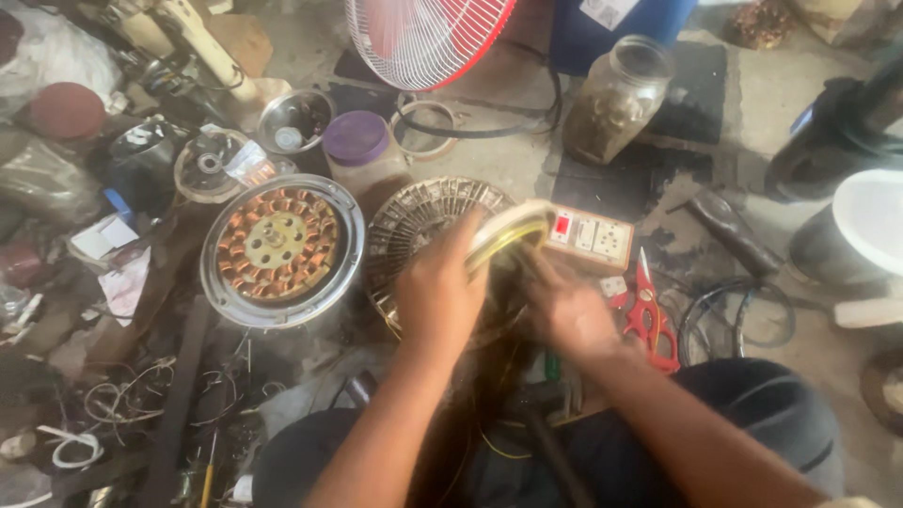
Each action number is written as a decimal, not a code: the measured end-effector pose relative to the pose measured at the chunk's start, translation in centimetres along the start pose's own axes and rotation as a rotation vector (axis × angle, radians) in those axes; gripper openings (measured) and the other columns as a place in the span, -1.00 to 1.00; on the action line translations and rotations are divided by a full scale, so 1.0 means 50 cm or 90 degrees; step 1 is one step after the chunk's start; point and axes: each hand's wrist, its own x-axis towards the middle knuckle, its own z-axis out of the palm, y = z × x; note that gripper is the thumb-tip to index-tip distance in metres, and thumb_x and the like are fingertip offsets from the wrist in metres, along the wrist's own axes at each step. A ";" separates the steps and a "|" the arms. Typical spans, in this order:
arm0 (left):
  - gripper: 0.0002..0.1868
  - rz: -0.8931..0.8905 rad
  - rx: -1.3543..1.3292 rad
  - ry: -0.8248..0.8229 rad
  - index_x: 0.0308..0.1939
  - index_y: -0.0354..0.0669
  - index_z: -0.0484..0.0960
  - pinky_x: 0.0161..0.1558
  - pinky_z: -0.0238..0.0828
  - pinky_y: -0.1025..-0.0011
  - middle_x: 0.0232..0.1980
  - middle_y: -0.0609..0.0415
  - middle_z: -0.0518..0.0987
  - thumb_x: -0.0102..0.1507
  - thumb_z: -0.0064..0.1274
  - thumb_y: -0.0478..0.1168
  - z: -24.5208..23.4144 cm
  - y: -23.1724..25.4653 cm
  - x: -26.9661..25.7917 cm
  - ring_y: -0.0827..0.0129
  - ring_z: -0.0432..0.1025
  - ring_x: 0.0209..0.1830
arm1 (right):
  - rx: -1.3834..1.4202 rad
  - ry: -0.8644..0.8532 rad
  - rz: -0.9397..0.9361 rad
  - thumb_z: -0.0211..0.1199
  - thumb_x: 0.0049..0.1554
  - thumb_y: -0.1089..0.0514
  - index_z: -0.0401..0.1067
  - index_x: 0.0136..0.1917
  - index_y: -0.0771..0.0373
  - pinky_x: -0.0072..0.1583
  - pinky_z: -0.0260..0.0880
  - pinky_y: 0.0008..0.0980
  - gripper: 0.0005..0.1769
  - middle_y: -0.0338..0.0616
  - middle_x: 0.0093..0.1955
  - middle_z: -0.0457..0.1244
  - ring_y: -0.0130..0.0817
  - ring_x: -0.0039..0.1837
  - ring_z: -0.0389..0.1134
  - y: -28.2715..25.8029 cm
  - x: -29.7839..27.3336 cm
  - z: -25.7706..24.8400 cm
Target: The person reassembles the internal components of a fan by placing a copper stator onto a motor housing, hammering it into place with a mallet, and wiping down parts with a cloth.
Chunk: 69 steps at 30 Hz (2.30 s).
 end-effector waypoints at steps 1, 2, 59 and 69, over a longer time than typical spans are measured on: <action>-0.48 0.000 0.003 0.006 0.18 -0.14 0.57 -0.11 0.55 0.21 0.00 -0.09 0.69 0.11 0.25 -0.33 -0.010 -0.003 -0.004 0.05 0.60 -0.10 | 0.015 -0.008 0.005 0.20 0.08 0.15 0.39 0.26 0.34 -0.02 0.47 -0.16 -0.52 0.16 0.26 0.24 -0.07 -0.02 0.43 -0.015 -0.003 0.007; -0.56 -0.013 -0.037 0.019 0.14 -0.12 0.58 -0.05 0.57 0.21 0.04 -0.08 0.68 0.17 0.25 -0.28 -0.026 -0.005 -0.011 0.05 0.61 -0.03 | 0.027 -0.031 0.010 0.20 0.08 0.15 0.40 0.24 0.33 -0.01 0.47 -0.16 -0.54 0.16 0.28 0.23 -0.08 -0.01 0.43 -0.031 -0.005 0.021; -0.58 -0.129 -0.058 -0.207 0.05 -0.15 0.66 -0.17 0.50 0.04 -0.18 -0.16 0.68 0.17 0.23 -0.05 -0.018 0.058 0.059 -0.09 0.58 -0.21 | 0.071 -0.178 0.006 0.15 0.04 0.20 0.54 0.03 0.22 0.26 0.42 -0.10 -0.70 0.05 0.01 0.40 -0.06 0.10 0.42 -0.058 -0.044 0.118; -0.49 -0.167 -0.041 -0.187 0.11 -0.19 0.65 -0.11 0.48 0.04 -0.15 -0.24 0.67 0.13 0.27 -0.04 -0.015 0.034 0.081 -0.13 0.57 -0.17 | 1.350 0.035 0.888 0.14 0.21 -0.19 0.48 0.12 0.15 0.01 0.38 -0.29 -0.58 -0.23 -0.12 0.37 -0.30 -0.05 0.37 -0.023 -0.064 -0.077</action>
